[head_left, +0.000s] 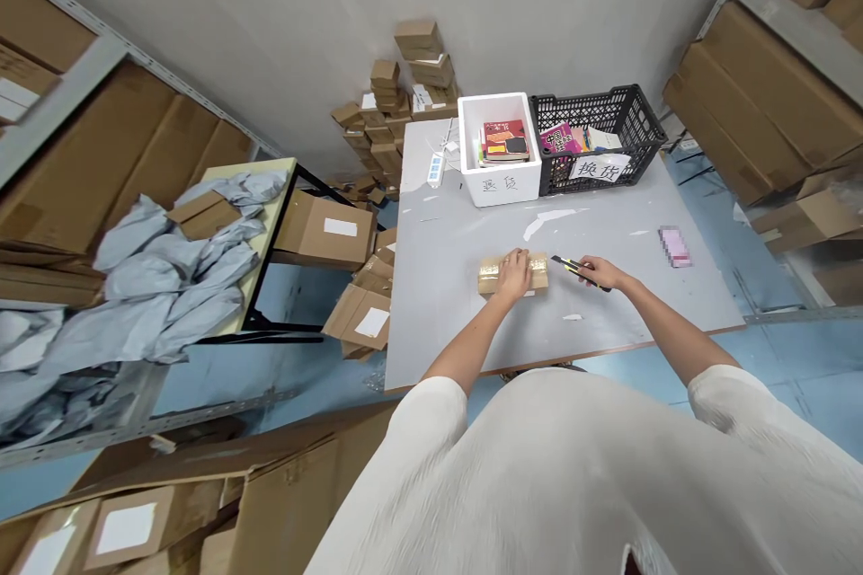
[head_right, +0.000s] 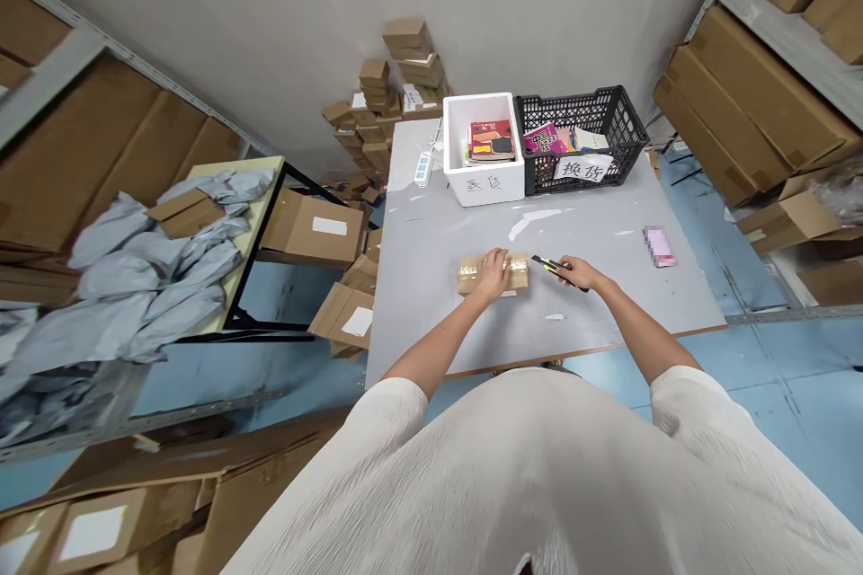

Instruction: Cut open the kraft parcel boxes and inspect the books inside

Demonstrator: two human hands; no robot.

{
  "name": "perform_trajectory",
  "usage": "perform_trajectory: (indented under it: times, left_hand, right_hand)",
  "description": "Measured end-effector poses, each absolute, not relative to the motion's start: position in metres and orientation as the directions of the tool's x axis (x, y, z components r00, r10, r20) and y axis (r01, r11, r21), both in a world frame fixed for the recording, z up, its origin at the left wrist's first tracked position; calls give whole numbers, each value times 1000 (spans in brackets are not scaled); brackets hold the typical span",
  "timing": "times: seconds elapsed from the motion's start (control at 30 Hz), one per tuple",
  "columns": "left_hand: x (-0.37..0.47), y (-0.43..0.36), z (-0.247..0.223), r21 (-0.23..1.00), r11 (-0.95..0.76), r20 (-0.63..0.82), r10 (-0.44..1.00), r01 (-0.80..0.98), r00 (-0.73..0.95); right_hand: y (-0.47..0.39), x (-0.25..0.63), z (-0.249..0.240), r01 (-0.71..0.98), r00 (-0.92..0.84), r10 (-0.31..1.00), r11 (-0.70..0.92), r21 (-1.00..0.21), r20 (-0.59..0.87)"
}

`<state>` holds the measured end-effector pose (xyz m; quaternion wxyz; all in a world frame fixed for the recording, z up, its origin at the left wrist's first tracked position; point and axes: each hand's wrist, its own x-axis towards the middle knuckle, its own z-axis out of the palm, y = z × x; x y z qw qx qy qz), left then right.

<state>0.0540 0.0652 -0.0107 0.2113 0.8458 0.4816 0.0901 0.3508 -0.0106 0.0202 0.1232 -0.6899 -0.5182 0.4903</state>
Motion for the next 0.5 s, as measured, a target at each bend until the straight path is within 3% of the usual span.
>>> perform_trajectory:
  times: [0.13, 0.27, 0.5]
  left_hand:
    - [57, 73, -17, 394, -458, -113, 836, 797, 537]
    - [61, 74, -21, 384, -475, -163, 809, 792, 565]
    - [60, 68, -28, 416, -464, -135, 819, 782, 558]
  right_hand:
    - [-21, 340, 20, 708, -71, 913, -238, -665, -402]
    - [-27, 330, 23, 853, -177, 946, 9, -521, -272]
    - [-31, 320, 19, 925, -163, 946, 48, -376, -281]
